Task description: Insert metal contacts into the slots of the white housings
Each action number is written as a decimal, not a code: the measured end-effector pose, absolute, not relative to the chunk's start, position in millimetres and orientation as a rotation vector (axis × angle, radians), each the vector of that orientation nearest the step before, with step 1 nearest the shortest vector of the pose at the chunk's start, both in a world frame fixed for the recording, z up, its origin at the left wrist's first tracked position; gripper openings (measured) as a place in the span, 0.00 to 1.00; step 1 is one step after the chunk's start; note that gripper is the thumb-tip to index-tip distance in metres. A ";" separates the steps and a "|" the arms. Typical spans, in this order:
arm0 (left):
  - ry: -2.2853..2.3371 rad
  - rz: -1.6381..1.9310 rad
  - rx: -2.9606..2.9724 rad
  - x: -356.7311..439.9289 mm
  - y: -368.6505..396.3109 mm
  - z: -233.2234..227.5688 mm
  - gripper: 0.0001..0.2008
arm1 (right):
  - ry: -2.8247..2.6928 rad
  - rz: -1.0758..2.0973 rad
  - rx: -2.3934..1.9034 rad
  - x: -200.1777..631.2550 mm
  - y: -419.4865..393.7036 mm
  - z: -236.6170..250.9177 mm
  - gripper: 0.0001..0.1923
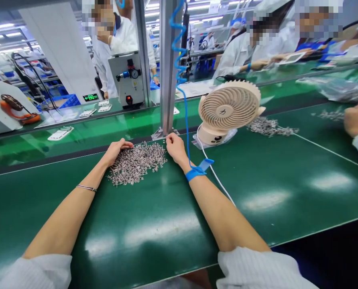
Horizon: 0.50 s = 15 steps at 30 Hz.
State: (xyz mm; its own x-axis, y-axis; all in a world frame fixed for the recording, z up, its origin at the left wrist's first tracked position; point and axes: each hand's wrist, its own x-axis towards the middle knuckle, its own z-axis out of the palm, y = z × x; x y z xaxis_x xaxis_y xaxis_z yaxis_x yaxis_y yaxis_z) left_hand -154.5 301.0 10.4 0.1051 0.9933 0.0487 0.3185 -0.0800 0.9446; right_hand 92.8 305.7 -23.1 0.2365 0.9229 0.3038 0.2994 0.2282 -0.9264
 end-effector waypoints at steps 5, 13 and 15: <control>1.322 0.961 1.613 -146.4 313.3 20.2 0.18 | -1.294 0.894 -1.153 73.7 312.2 -20.3 0.04; 1.321 0.837 1.722 -126.5 327.9 22.1 0.12 | -1.337 1.103 -1.038 49.7 319.7 -15.5 0.08; 1.321 0.812 1.739 -122.5 324.8 24.2 0.10 | -1.349 1.147 -1.028 45.7 319.5 -14.8 0.08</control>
State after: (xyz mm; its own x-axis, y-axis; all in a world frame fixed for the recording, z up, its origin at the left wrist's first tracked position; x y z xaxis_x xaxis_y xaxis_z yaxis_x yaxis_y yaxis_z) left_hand -122.5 324.8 24.2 0.2525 0.9672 0.0278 0.4615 -0.1457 0.8751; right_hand 45.7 319.5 -14.8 -0.0916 0.9803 0.1751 -0.0154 0.1745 -0.9845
